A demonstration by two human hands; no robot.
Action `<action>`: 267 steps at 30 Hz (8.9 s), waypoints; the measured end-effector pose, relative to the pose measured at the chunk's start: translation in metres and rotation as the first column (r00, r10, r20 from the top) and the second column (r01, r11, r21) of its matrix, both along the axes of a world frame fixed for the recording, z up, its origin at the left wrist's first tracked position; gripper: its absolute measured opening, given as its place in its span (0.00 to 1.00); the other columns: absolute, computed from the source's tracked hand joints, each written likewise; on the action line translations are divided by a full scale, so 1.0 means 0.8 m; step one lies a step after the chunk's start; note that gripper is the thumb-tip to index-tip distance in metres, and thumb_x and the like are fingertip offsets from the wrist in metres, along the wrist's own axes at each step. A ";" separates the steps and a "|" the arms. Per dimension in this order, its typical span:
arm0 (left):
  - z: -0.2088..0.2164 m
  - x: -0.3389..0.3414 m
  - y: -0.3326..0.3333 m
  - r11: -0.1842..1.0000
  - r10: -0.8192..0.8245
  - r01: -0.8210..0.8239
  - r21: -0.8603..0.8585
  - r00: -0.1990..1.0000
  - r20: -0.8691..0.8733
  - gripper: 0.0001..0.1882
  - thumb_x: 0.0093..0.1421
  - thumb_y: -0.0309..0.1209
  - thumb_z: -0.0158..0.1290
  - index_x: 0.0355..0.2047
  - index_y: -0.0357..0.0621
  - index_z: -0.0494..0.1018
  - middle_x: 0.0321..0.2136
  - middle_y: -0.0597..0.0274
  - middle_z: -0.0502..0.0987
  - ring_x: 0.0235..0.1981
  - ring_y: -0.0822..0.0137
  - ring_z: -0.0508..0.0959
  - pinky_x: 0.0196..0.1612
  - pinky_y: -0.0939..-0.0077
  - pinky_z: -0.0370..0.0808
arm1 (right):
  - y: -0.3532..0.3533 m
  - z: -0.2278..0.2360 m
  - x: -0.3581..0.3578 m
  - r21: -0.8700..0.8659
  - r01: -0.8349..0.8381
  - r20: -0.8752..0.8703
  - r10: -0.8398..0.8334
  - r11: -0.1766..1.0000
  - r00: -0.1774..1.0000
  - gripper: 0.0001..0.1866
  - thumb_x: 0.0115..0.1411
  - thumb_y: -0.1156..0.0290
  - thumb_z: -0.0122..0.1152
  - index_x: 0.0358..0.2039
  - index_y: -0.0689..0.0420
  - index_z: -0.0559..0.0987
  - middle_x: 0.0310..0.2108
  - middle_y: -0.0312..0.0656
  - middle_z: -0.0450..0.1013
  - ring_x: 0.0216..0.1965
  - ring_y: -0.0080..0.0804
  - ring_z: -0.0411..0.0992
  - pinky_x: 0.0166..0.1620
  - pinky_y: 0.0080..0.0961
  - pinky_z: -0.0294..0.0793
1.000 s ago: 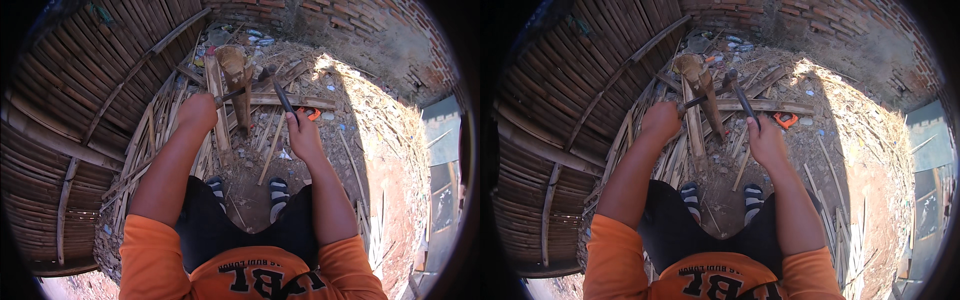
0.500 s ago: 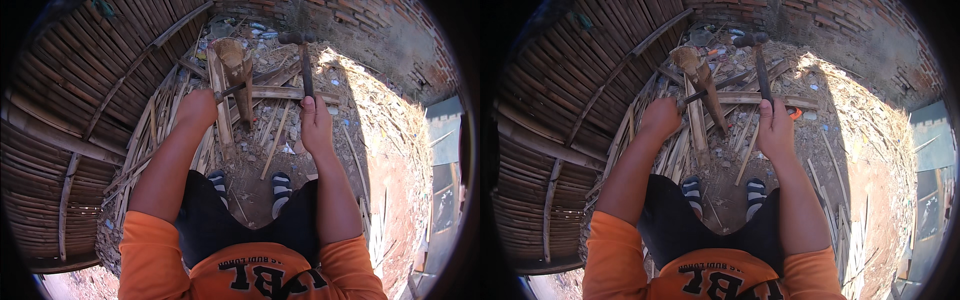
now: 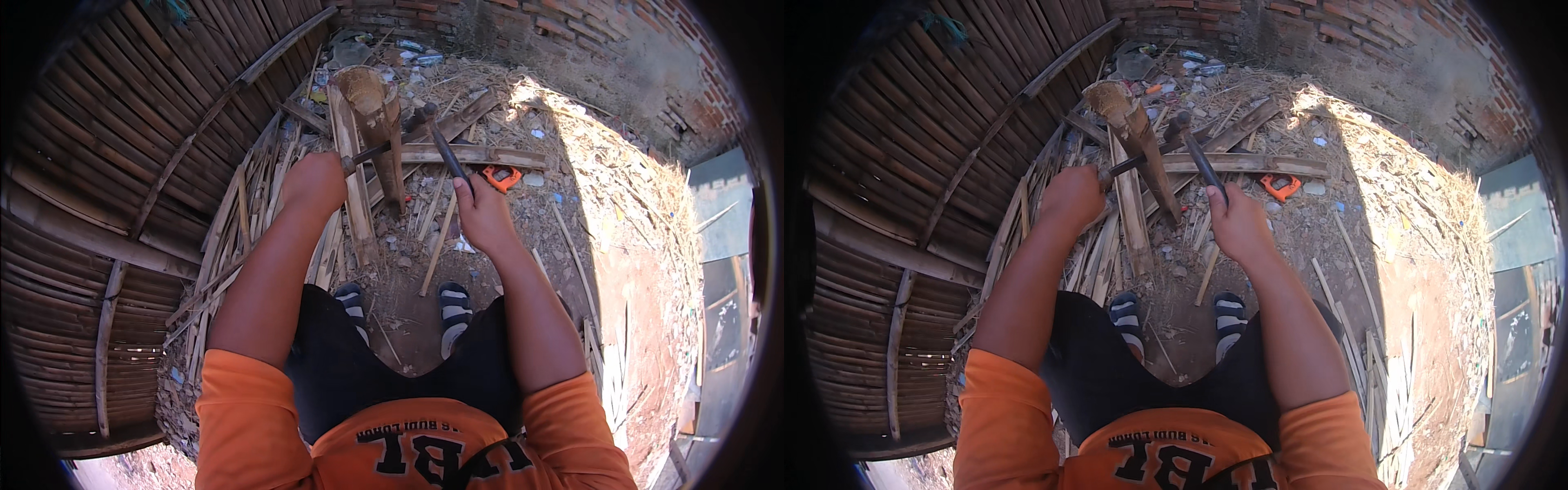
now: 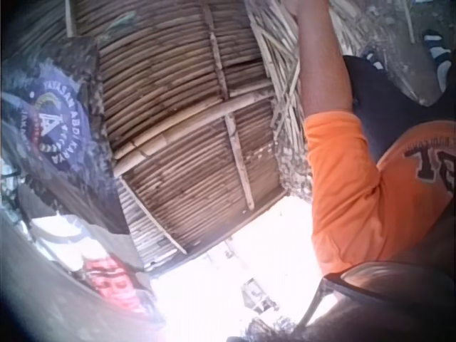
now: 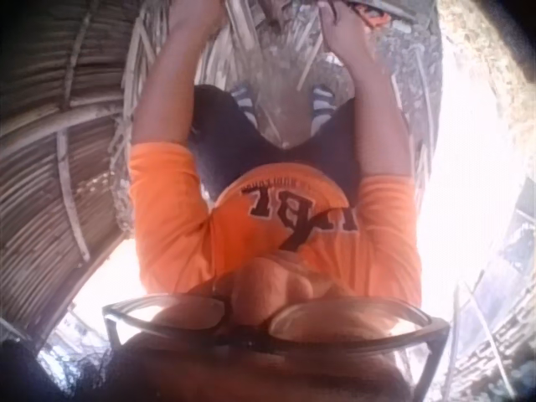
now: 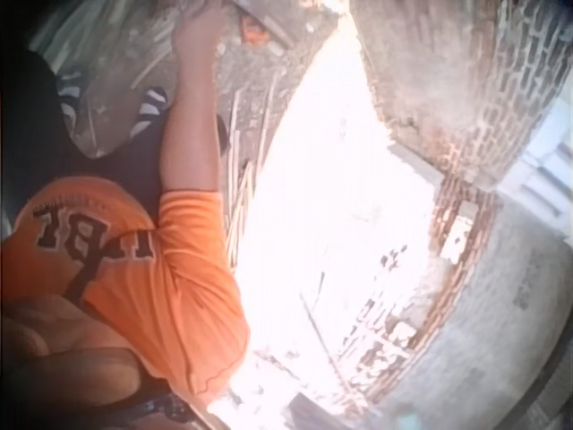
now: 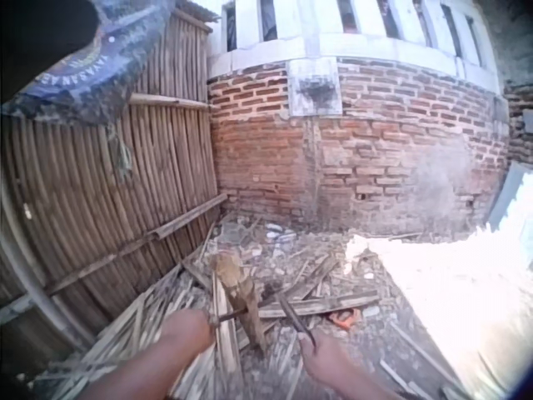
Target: The person splits pieces of bamboo using a knife and a hammer while sitting outdoors, handling one bamboo segment at a time.
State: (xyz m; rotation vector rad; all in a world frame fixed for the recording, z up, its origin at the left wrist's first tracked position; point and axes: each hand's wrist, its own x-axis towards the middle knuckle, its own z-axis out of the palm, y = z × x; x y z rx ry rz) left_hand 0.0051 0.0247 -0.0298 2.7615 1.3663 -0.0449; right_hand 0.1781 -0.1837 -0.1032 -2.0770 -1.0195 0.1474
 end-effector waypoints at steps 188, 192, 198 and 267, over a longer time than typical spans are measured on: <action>-0.107 0.034 0.094 0.978 0.053 -0.052 -0.204 0.999 0.004 0.16 0.59 0.35 0.59 0.47 0.44 0.81 0.45 0.46 0.83 0.47 0.48 0.83 0.50 0.54 0.81 | 0.071 0.009 0.022 0.033 0.087 -0.080 -0.084 0.996 0.993 0.20 0.73 0.54 0.49 0.42 0.60 0.76 0.26 0.56 0.77 0.30 0.57 0.78 0.35 0.48 0.73; -0.099 0.042 0.089 0.977 0.057 -0.057 -0.205 0.998 -0.004 0.15 0.59 0.34 0.58 0.46 0.44 0.81 0.44 0.47 0.83 0.47 0.48 0.83 0.50 0.54 0.81 | 0.067 -0.037 0.030 -0.102 0.043 -0.037 -0.047 0.994 0.998 0.19 0.73 0.55 0.50 0.40 0.62 0.75 0.25 0.57 0.76 0.29 0.60 0.77 0.34 0.48 0.72; -0.108 0.036 0.089 0.983 0.049 -0.054 -0.178 0.998 -0.031 0.16 0.59 0.35 0.58 0.46 0.44 0.82 0.45 0.47 0.83 0.48 0.48 0.83 0.50 0.55 0.81 | 0.074 -0.002 0.024 0.078 0.065 -0.120 -0.055 0.995 0.991 0.21 0.73 0.54 0.51 0.36 0.63 0.75 0.24 0.58 0.75 0.30 0.61 0.76 0.34 0.48 0.72; -0.124 0.052 0.089 0.969 0.075 -0.097 -0.226 0.992 -0.103 0.17 0.61 0.31 0.56 0.50 0.45 0.81 0.50 0.48 0.82 0.52 0.49 0.82 0.53 0.55 0.79 | 0.079 -0.101 0.023 -0.151 0.107 -0.127 -0.126 0.983 0.984 0.22 0.74 0.53 0.48 0.38 0.62 0.73 0.28 0.59 0.77 0.33 0.65 0.77 0.37 0.56 0.71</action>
